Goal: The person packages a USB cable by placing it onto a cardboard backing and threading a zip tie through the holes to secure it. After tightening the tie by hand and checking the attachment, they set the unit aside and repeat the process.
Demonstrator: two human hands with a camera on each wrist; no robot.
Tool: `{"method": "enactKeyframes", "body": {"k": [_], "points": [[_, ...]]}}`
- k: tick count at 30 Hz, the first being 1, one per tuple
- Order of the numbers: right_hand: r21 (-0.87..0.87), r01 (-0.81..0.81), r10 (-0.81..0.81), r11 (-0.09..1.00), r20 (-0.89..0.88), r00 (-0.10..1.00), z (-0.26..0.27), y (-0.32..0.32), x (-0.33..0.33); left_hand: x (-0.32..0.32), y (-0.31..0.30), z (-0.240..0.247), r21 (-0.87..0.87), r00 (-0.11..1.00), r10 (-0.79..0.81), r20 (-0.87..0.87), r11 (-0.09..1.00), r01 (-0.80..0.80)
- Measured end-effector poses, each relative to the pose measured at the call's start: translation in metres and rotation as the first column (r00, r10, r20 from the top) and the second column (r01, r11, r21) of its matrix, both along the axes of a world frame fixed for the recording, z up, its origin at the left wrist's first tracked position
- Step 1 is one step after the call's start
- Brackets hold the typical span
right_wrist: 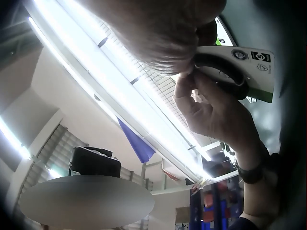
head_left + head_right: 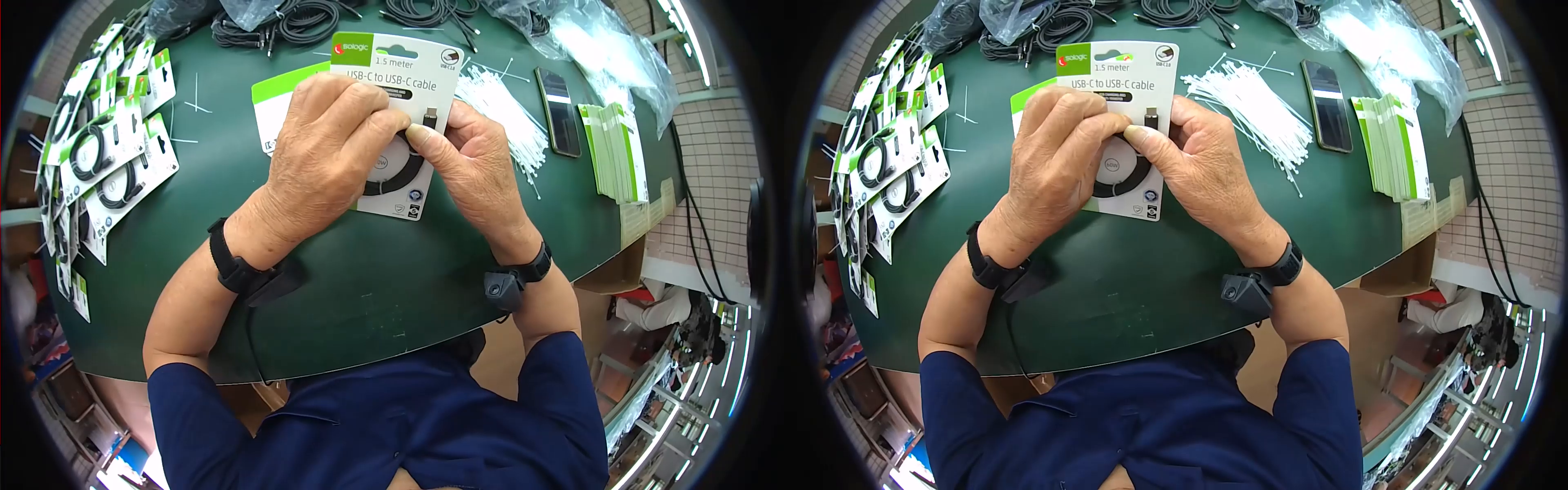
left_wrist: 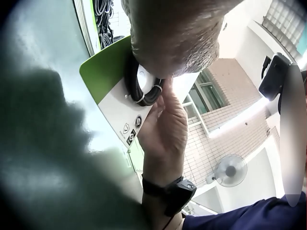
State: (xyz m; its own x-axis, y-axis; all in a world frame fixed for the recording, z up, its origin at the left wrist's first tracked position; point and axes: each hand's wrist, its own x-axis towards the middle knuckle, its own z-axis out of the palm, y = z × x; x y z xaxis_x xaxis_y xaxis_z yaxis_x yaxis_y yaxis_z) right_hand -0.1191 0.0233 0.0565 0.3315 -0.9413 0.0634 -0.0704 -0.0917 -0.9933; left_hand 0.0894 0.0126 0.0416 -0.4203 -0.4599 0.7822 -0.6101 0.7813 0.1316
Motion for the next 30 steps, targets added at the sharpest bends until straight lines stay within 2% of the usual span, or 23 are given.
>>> {"method": "enactKeyframes", "body": {"k": [3,6,7,8,9,10,11,13,14,15,18,19,21,22,23,25,26,27,28,30], "points": [[-0.003,0.027,-0.027,1.000,0.056,0.998,-0.002,-0.004,-0.003,0.003,-0.007,0.000,-0.036,0.993,-0.088,-0.084,0.996,0.086],[0.001,0.107,-0.105,0.994,0.167,0.980,0.000,-0.008,-0.010,0.003,0.004,0.017,0.057,0.956,0.118,-0.270,0.993,-0.107],[-0.013,0.111,-0.107,0.994,0.171,0.979,0.001,-0.009,-0.010,0.001,0.007,0.017,0.043,0.957,0.111,-0.269,0.994,-0.103],[0.000,0.148,-0.144,0.989,0.231,0.962,0.001,-0.009,-0.010,-0.003,0.011,0.013,0.291,0.888,0.105,-0.448,0.956,0.034],[0.014,0.183,-0.180,0.983,0.289,0.940,0.001,-0.009,-0.010,-0.008,0.014,0.012,0.487,0.785,0.147,-0.602,0.847,0.215],[0.031,0.216,-0.213,0.976,0.344,0.914,0.002,-0.009,-0.010,-0.012,0.015,0.014,0.608,0.660,0.235,-0.714,0.676,0.416],[0.024,0.217,-0.212,0.976,0.343,0.915,0.002,-0.008,-0.010,-0.012,0.017,0.016,0.602,0.658,0.229,-0.717,0.680,0.419],[0.014,0.227,-0.218,0.974,0.344,0.913,0.002,-0.006,-0.008,-0.010,0.020,0.022,0.654,0.511,0.431,-0.744,0.313,0.689],[0.014,0.231,-0.221,0.973,0.343,0.913,0.002,-0.006,-0.008,-0.010,0.021,0.024,0.595,0.452,0.541,-0.709,0.114,0.796],[0.014,0.227,-0.218,0.974,0.339,0.915,0.002,-0.006,-0.009,-0.007,0.020,0.022,0.592,0.447,0.544,-0.710,0.117,0.797],[0.022,0.173,-0.173,0.985,0.244,0.954,0.004,-0.009,-0.016,0.011,0.008,0.014,0.729,0.615,0.424,-0.664,0.187,0.658],[0.022,0.163,-0.163,0.986,0.239,0.957,0.007,-0.011,-0.018,0.013,0.006,0.016,0.726,0.608,0.431,-0.667,0.193,0.660],[-0.296,0.350,-0.278,0.889,0.259,0.925,0.018,-0.017,-0.026,0.020,0.002,0.030,0.787,0.824,0.222,-0.521,0.499,0.363],[-0.298,0.338,-0.267,0.893,0.254,0.929,0.023,-0.018,-0.031,0.023,0.002,0.035,0.734,0.908,0.151,-0.392,0.646,0.210],[-0.448,0.328,-0.311,0.832,0.113,0.944,0.028,-0.017,-0.038,0.024,0.004,0.038,0.733,0.904,0.162,-0.396,0.648,0.205],[-0.710,0.221,-0.439,0.669,-0.138,0.888,0.037,-0.014,-0.045,0.021,0.011,0.043,0.713,0.932,0.146,-0.331,0.686,0.146],[-0.709,0.215,-0.432,0.671,-0.139,0.891,0.042,-0.010,-0.040,0.019,0.014,0.045,0.702,0.946,0.136,-0.294,0.703,0.117],[-0.743,0.034,-0.339,0.668,-0.264,0.903,0.047,-0.005,-0.032,0.016,0.016,0.045,0.703,0.946,0.140,-0.293,0.702,0.114],[-0.750,-0.147,-0.253,0.645,-0.391,0.885,0.049,0.000,-0.026,0.012,0.018,0.044,0.652,0.946,0.105,-0.305,0.748,0.128],[-0.719,-0.165,-0.237,0.675,-0.423,0.874,0.044,0.008,-0.015,0.007,0.020,0.042,0.541,0.946,0.029,-0.324,0.826,0.160]]}}
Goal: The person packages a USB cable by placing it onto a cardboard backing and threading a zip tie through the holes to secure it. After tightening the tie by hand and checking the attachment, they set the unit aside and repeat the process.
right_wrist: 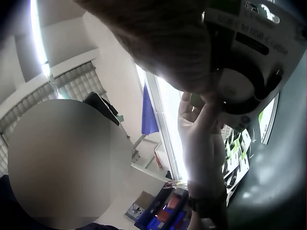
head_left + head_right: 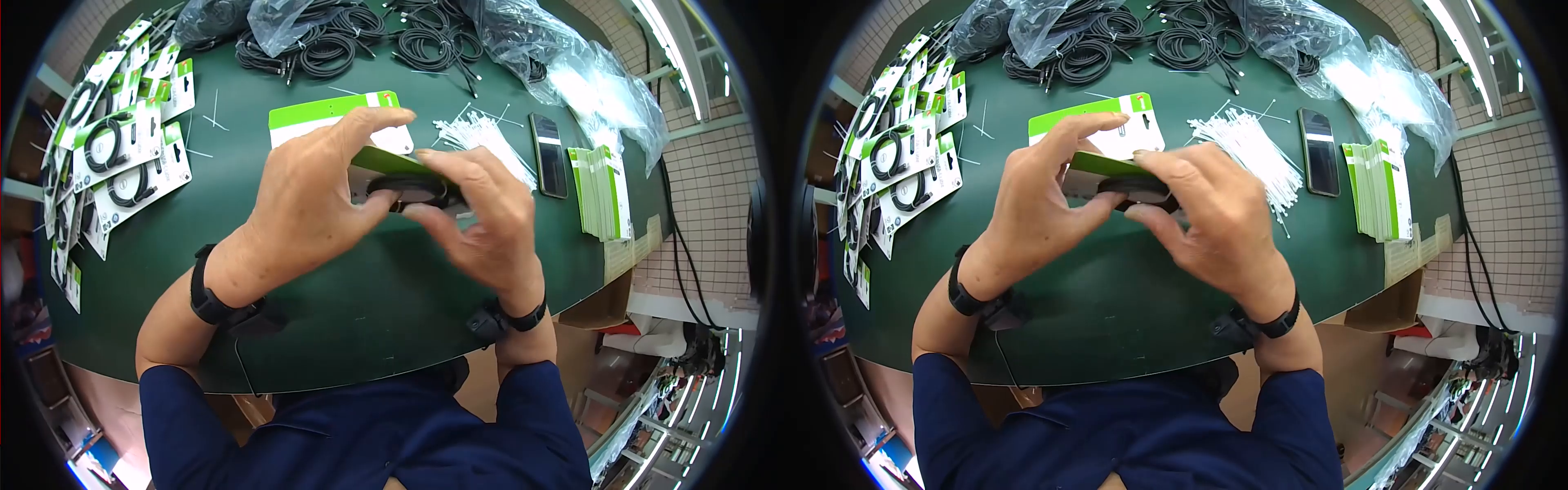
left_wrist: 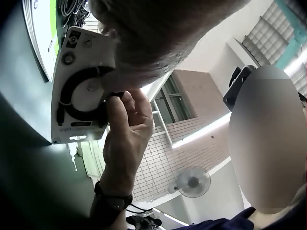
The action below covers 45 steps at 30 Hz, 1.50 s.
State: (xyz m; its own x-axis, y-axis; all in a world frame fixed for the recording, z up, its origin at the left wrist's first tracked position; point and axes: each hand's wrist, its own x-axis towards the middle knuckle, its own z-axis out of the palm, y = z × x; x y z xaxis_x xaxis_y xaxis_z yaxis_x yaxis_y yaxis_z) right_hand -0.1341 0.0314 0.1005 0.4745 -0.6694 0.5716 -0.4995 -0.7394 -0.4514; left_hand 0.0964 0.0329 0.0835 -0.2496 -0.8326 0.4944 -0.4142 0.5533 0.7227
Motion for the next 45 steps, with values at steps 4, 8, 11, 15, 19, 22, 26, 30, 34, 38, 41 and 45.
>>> {"method": "enactKeyframes", "body": {"k": [4,8,11,15,19,22,26,30,34,38,41,45], "points": [[0.176,0.011,-0.020,0.984,0.048,0.999,-0.011,0.004,0.005,0.002,0.000,0.008,-0.256,0.986,0.164,0.030,0.955,-0.151],[0.415,-0.015,-0.124,0.910,0.307,0.944,-0.019,0.003,0.004,-0.002,-0.005,0.000,-0.040,0.969,0.219,-0.111,0.974,-0.225],[0.503,-0.074,-0.177,0.861,0.434,0.883,-0.024,0.003,0.006,-0.011,-0.006,-0.016,0.254,0.902,0.161,-0.401,0.965,-0.060],[0.477,-0.122,-0.133,0.870,0.467,0.874,-0.028,0.003,0.009,-0.006,-0.003,-0.012,0.507,0.825,0.128,-0.551,0.836,0.209],[0.526,-0.176,-0.131,0.832,0.495,0.859,-0.030,0.001,0.008,-0.004,0.000,-0.008,0.569,0.826,0.095,-0.556,0.768,0.295],[0.641,-0.242,-0.113,0.729,0.461,0.880,-0.029,-0.004,0.000,-0.004,0.001,-0.008,0.572,0.833,0.080,-0.548,0.762,0.304],[0.669,-0.220,-0.094,0.710,0.400,0.912,-0.026,-0.004,-0.001,-0.006,0.004,-0.004,0.575,0.833,0.064,-0.550,0.751,0.323],[0.662,-0.204,-0.068,0.722,0.361,0.930,-0.023,-0.004,-0.001,-0.009,0.005,-0.004,0.569,0.805,0.075,-0.588,0.746,0.346],[0.600,-0.286,-0.122,0.747,0.547,0.829,-0.030,-0.006,-0.005,-0.011,0.004,-0.007,0.540,0.793,0.073,-0.605,0.769,0.341],[-0.030,0.121,-0.097,0.992,0.423,0.901,-0.026,-0.015,-0.011,-0.012,0.007,-0.007,0.498,0.802,0.047,-0.596,0.805,0.322],[-0.216,0.142,-0.103,0.966,0.183,0.978,-0.017,-0.007,-0.004,-0.012,0.011,-0.006,0.487,0.823,0.042,-0.567,0.822,0.294],[-0.356,0.186,-0.210,0.916,-0.030,0.977,-0.006,0.005,0.011,-0.018,0.016,-0.004,0.472,0.834,0.088,-0.545,0.854,0.218]]}}
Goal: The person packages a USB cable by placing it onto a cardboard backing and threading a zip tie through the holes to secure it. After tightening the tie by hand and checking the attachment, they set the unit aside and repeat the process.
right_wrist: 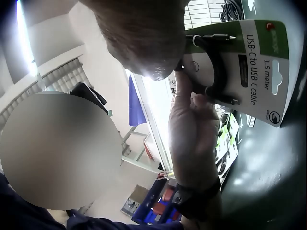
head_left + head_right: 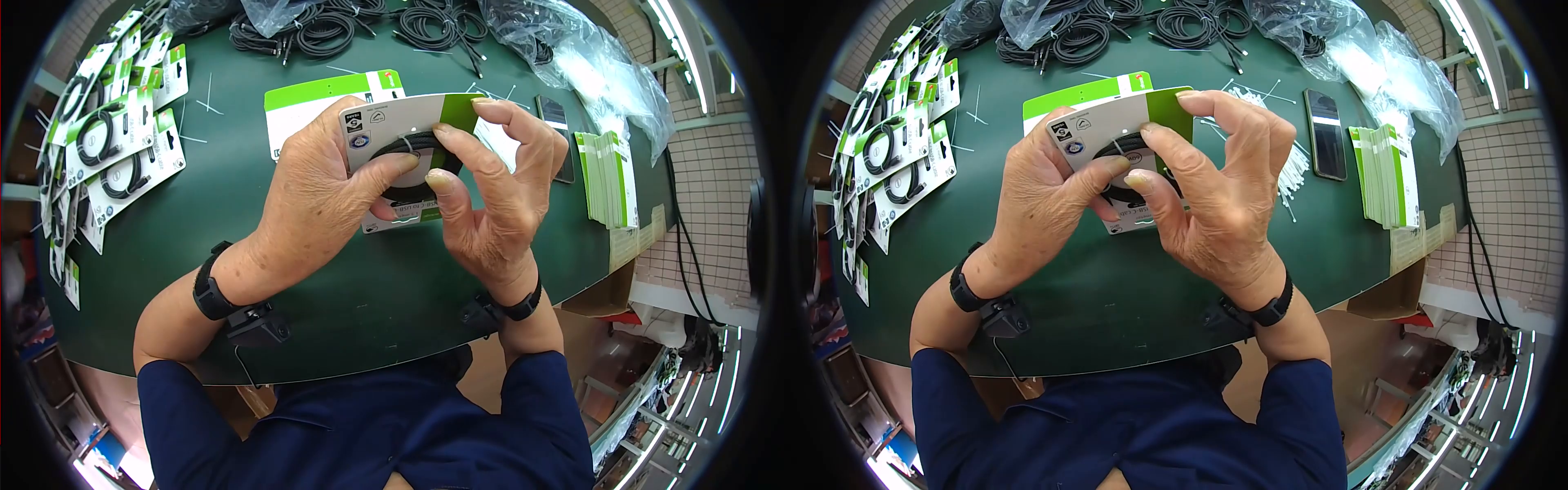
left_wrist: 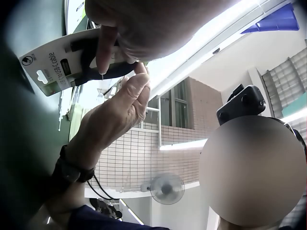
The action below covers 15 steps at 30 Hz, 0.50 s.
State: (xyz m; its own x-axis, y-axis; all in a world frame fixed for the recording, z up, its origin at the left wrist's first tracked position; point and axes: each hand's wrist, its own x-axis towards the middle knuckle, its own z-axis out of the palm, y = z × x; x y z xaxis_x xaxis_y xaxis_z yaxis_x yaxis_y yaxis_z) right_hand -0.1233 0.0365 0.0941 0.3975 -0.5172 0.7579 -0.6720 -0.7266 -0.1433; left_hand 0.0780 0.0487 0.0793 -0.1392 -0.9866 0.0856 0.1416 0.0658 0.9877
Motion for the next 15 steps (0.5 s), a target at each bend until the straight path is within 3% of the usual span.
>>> {"method": "enactKeyframes", "body": {"k": [5,15], "points": [[0.009,0.055,-0.055,0.998,-0.034,0.998,-0.001,0.006,0.006,-0.002,0.001,0.003,-0.019,1.000,0.015,0.010,1.000,-0.014],[0.088,0.010,-0.005,0.996,-0.053,0.999,-0.003,0.009,0.020,-0.002,0.002,0.001,-0.031,0.999,0.028,0.032,0.999,-0.027]]}}
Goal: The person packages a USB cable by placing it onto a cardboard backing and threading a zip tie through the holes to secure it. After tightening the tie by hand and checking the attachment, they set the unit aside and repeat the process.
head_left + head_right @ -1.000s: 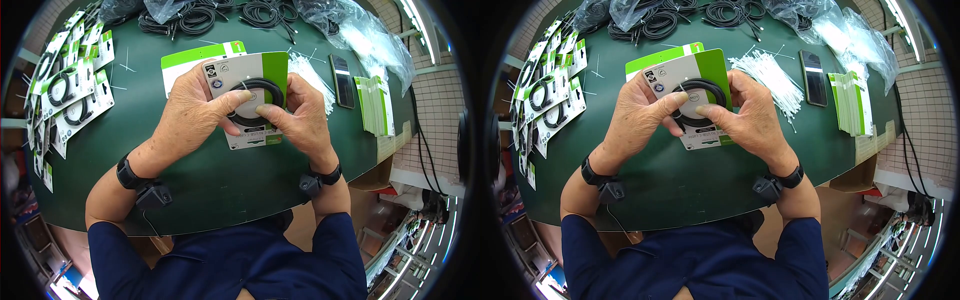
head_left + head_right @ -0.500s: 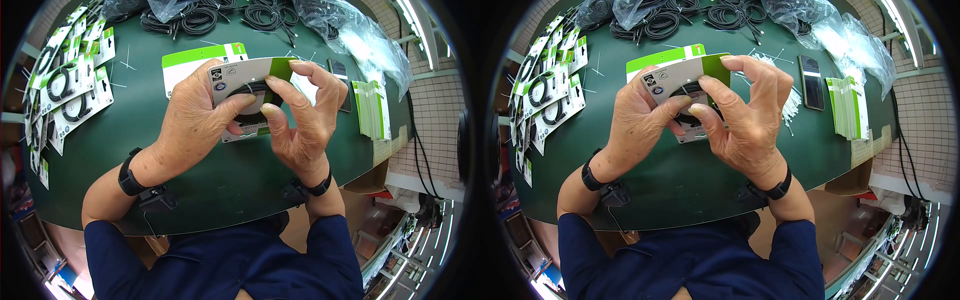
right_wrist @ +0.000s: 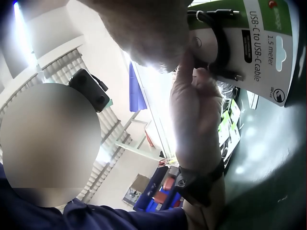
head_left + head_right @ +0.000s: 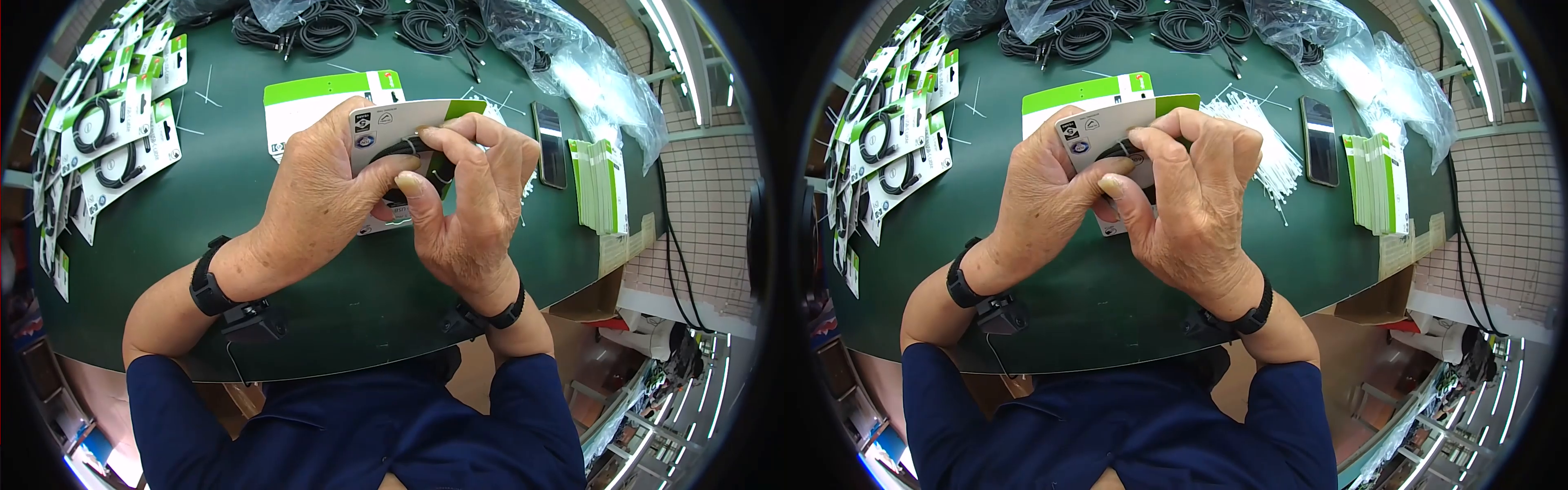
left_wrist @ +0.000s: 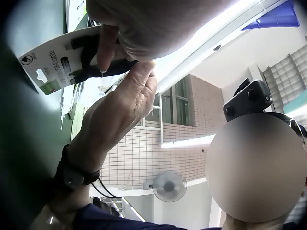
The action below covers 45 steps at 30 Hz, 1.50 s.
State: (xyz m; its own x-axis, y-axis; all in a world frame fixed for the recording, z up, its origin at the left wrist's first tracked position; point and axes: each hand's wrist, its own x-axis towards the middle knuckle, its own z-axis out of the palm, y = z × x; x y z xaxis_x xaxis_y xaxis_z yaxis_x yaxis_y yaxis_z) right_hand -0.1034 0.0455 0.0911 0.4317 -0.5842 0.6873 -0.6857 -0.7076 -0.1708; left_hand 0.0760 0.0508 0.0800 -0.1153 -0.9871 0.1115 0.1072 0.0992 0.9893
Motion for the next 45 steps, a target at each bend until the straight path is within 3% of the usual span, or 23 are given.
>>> {"method": "enactKeyframes", "body": {"k": [6,9,12,15,17,18,19,20,21,23,24,26,27,30,31,34,38,45], "points": [[0.052,-0.037,0.030,0.998,0.141,0.990,-0.005,-0.003,0.007,-0.001,0.001,-0.002,-0.015,1.000,-0.005,-0.002,1.000,0.005],[0.054,-0.028,0.023,0.998,0.083,0.996,-0.003,0.003,0.011,0.000,-0.001,-0.006,-0.040,1.000,0.005,-0.015,0.999,-0.005],[0.012,-0.040,0.039,0.999,0.023,0.999,0.000,0.005,0.015,0.001,-0.007,-0.019,-0.294,0.975,0.122,0.183,0.954,-0.064],[-0.070,-0.076,0.074,0.995,-0.042,0.996,0.001,0.006,0.015,0.000,-0.012,-0.023,-0.282,0.993,0.074,0.089,0.958,-0.047],[-0.067,-0.322,0.328,0.944,0.100,0.939,-0.006,0.004,0.008,0.003,-0.013,-0.021,-0.281,0.998,0.053,0.045,0.959,-0.038],[-0.080,-0.438,0.445,0.895,0.169,0.879,-0.009,0.003,0.003,0.007,-0.012,-0.017,-0.155,1.000,0.005,0.023,0.988,-0.001],[-0.085,-0.438,0.446,0.895,0.171,0.879,-0.011,0.002,-0.003,0.011,-0.010,-0.008,-0.027,0.999,-0.041,-0.005,0.999,0.041],[-0.094,-0.404,0.414,0.910,0.244,0.877,-0.012,0.001,-0.011,0.012,-0.009,-0.002,0.100,0.996,-0.082,-0.039,0.991,0.086],[-0.100,-0.369,0.381,0.924,0.316,0.869,-0.013,0.000,-0.018,0.013,-0.009,0.000,0.097,0.996,-0.083,-0.035,0.992,0.086],[-0.051,-0.103,0.115,0.993,0.409,0.905,-0.014,-0.012,-0.027,0.013,-0.010,0.003,0.080,0.992,-0.083,-0.098,0.993,0.091],[-0.055,-0.090,0.105,0.994,0.413,0.904,-0.013,-0.022,-0.032,0.012,-0.010,0.005,0.074,0.987,-0.091,-0.129,0.992,0.101],[0.083,0.096,-0.119,0.992,0.330,0.936,-0.010,-0.045,-0.046,0.015,-0.012,0.012,0.046,0.984,-0.082,-0.156,0.995,0.090],[0.083,0.121,-0.142,0.989,0.335,0.931,-0.013,-0.051,-0.055,0.019,-0.014,0.015,0.022,0.980,-0.057,-0.189,0.998,0.062],[0.308,0.224,-0.270,0.925,0.115,0.956,-0.034,-0.065,-0.083,0.027,-0.021,0.014,-0.015,0.974,-0.025,-0.224,1.000,0.022],[0.308,0.239,-0.286,0.921,0.120,0.951,-0.037,-0.065,-0.086,0.030,-0.024,0.013,-0.029,0.974,0.006,-0.228,0.999,-0.013],[0.422,0.294,-0.258,0.858,-0.140,0.956,-0.047,-0.066,-0.089,0.034,-0.029,0.013,-0.047,0.975,0.035,-0.218,0.998,-0.046],[0.521,0.373,-0.288,0.767,-0.239,0.927,-0.048,-0.065,-0.085,0.037,-0.029,0.011,-0.072,0.975,0.063,-0.213,0.994,-0.080],[0.427,0.446,-0.265,0.787,-0.419,0.869,-0.056,-0.058,-0.075,0.047,-0.033,0.007,-0.194,0.963,0.080,-0.259,0.972,-0.133]]}}
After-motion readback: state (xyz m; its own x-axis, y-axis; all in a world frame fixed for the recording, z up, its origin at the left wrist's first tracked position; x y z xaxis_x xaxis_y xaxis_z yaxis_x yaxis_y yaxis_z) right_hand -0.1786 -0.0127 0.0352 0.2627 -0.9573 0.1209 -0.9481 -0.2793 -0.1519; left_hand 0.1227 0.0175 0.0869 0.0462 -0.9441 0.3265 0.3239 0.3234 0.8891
